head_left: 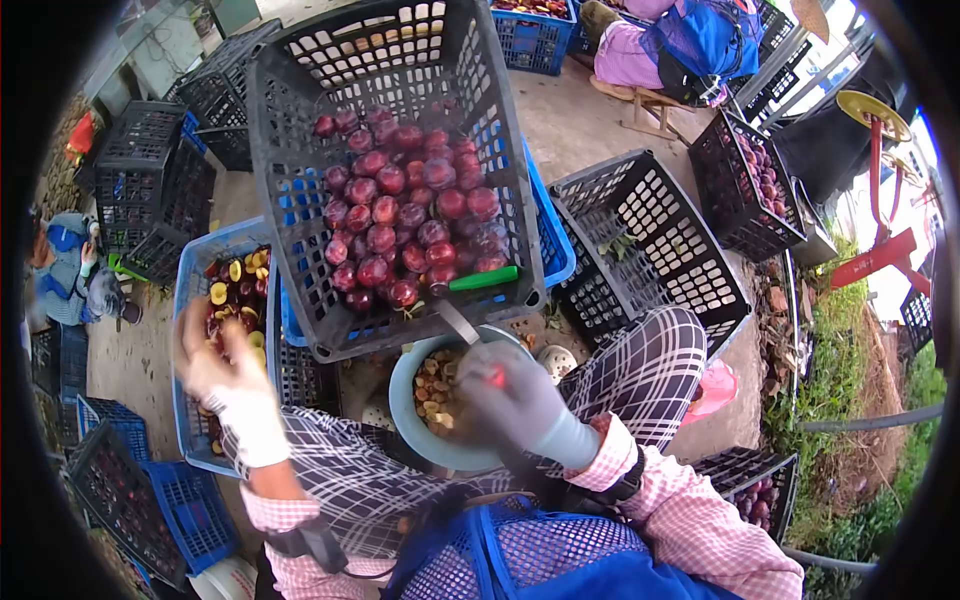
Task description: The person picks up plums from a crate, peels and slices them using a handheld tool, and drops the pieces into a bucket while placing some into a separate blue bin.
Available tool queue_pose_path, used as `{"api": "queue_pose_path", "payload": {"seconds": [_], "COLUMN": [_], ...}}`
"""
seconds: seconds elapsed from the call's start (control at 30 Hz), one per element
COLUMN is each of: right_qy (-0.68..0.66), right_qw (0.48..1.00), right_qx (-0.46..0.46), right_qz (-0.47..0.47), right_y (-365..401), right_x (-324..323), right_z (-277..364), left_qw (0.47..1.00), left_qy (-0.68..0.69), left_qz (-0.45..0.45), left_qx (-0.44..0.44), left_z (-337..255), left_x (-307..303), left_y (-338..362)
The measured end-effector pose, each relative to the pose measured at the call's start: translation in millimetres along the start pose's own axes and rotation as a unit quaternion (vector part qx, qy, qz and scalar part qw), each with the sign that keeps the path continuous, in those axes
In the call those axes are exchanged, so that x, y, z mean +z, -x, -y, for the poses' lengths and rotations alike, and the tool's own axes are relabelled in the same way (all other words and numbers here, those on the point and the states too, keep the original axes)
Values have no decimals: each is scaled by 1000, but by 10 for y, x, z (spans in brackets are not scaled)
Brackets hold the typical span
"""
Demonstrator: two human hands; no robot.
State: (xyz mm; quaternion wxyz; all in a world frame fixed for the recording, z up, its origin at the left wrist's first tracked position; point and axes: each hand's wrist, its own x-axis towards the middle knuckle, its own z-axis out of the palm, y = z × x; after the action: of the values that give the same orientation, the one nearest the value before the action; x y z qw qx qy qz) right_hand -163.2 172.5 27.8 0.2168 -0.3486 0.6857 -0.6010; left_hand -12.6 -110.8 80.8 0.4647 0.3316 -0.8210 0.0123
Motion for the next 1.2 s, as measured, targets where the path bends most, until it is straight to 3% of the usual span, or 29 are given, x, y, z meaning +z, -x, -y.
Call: {"api": "queue_pose_path", "payload": {"seconds": [0.03, 0.17, 0.2, 0.33, 0.37, 0.43, 0.47, 0.5, 0.57, 0.63, 0.7, 0.73, 0.77, 0.83, 0.9, 0.97, 1.03, 1.07, 1.1, 1.2], "right_qy": [-109, -212, -211, -243, -237, -232, -243, -254, -263, -219, -220, -171, -121, -74, 72, 89, 143, 140, 142, 182], "right_qw": [985, 935, 943, 930, 940, 946, 946, 946, 947, 961, 962, 979, 991, 997, 996, 993, 985, 983, 982, 972], "right_qx": [136, 273, 235, 246, 208, 171, 155, 140, 151, 165, 162, 109, 54, 27, -46, -76, -98, -116, -119, -148], "right_qz": [-5, -83, -104, -126, -135, -149, -147, -143, -106, -44, -23, -11, 0, 1, 14, 8, 22, 20, 22, 29], "right_y": [11, -105, -110, -103, -98, -80, -94, -96, -117, -95, -28, -4, 13, 51, 88, 149, 195, 212, 229, 275], "right_x": [-60, -305, -302, -388, -380, -356, -342, -328, -408, -421, -333, -286, -239, -172, -126, -46, 14, 52, 83, 175], "right_z": [83, 162, 91, -30, -81, -115, -119, -104, 49, 171, 178, 205, 236, 331, 390, 471, 550, 601, 636, 693], "left_qw": [997, 922, 896, 882, 877, 886, 861, 821, 681, 464, 357, 334, 363, 408, 416, 425, 488, 548, 548, 637], "left_qy": [52, 282, 290, 128, 116, 214, 304, 386, 545, 670, 711, 713, 709, 695, 693, 690, 687, 655, 657, 619], "left_qz": [36, 250, 329, 436, 450, 403, 408, 406, 406, 405, 339, 337, 329, 299, 297, 297, 316, 322, 318, 284], "left_qx": [40, 89, 65, 123, 120, 81, -15, -112, -274, -414, -501, -516, -507, -511, -508, -505, -436, -409, -409, -362], "left_z": [-329, -1351, -1518, -1788, -1802, -1726, -1723, -1737, -1695, -1608, -1561, -1548, -1602, -1671, -1613, -1515, -1399, -1385, -1365, -1322], "left_x": [170, 1203, 1474, 2094, 2112, 2102, 2016, 1833, 1435, 998, 804, 626, 429, 159, 4, -103, -159, -209, -241, -283], "left_y": [-3, 276, 331, 454, 404, 402, 381, 326, 314, 462, 744, 826, 795, 748, 715, 762, 843, 823, 832, 884]}}
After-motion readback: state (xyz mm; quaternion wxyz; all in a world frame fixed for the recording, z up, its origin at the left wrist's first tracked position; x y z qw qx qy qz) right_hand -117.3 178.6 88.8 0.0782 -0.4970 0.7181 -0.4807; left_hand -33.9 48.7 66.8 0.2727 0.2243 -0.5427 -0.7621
